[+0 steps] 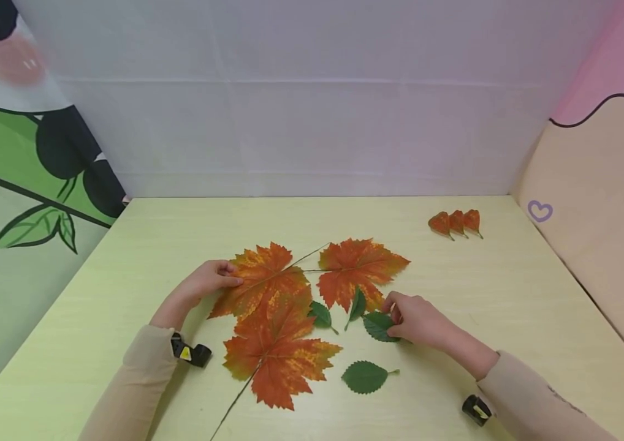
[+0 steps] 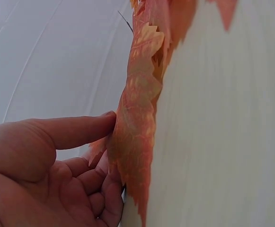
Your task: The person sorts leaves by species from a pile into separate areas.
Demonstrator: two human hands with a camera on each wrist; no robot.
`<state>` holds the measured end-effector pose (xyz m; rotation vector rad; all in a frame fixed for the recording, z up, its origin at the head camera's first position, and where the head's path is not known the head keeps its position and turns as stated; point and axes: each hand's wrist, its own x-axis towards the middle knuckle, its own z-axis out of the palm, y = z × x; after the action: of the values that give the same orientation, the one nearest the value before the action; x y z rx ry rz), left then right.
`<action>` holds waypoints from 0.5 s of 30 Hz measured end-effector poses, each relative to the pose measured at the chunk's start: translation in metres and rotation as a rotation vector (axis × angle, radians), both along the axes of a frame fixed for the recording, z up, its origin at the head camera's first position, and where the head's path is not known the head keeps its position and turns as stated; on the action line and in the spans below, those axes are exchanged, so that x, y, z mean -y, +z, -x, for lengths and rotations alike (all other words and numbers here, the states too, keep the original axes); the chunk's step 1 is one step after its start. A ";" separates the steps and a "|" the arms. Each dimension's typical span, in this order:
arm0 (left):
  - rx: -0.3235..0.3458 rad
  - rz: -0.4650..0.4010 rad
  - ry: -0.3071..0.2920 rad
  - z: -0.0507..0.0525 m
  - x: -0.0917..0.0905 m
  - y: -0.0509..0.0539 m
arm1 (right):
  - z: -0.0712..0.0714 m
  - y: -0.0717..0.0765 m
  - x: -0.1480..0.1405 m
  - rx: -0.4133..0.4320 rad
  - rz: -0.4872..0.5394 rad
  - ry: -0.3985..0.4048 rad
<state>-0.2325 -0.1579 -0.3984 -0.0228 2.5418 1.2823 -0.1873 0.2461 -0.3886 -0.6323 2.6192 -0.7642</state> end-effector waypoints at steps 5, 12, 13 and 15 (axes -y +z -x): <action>0.001 -0.005 -0.003 0.001 0.001 -0.002 | 0.005 0.003 -0.014 -0.029 0.003 -0.027; -0.004 -0.004 0.005 0.003 0.000 -0.004 | 0.016 0.007 -0.033 -0.091 -0.014 -0.052; -0.006 -0.001 0.004 0.003 0.000 -0.004 | 0.018 0.007 -0.037 -0.099 -0.014 -0.064; -0.010 0.001 0.000 0.003 0.000 -0.004 | 0.022 0.006 -0.044 -0.117 -0.014 -0.094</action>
<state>-0.2353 -0.1576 -0.4024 -0.0166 2.5513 1.2838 -0.2094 0.2904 -0.3827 -0.5699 2.7754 -0.7562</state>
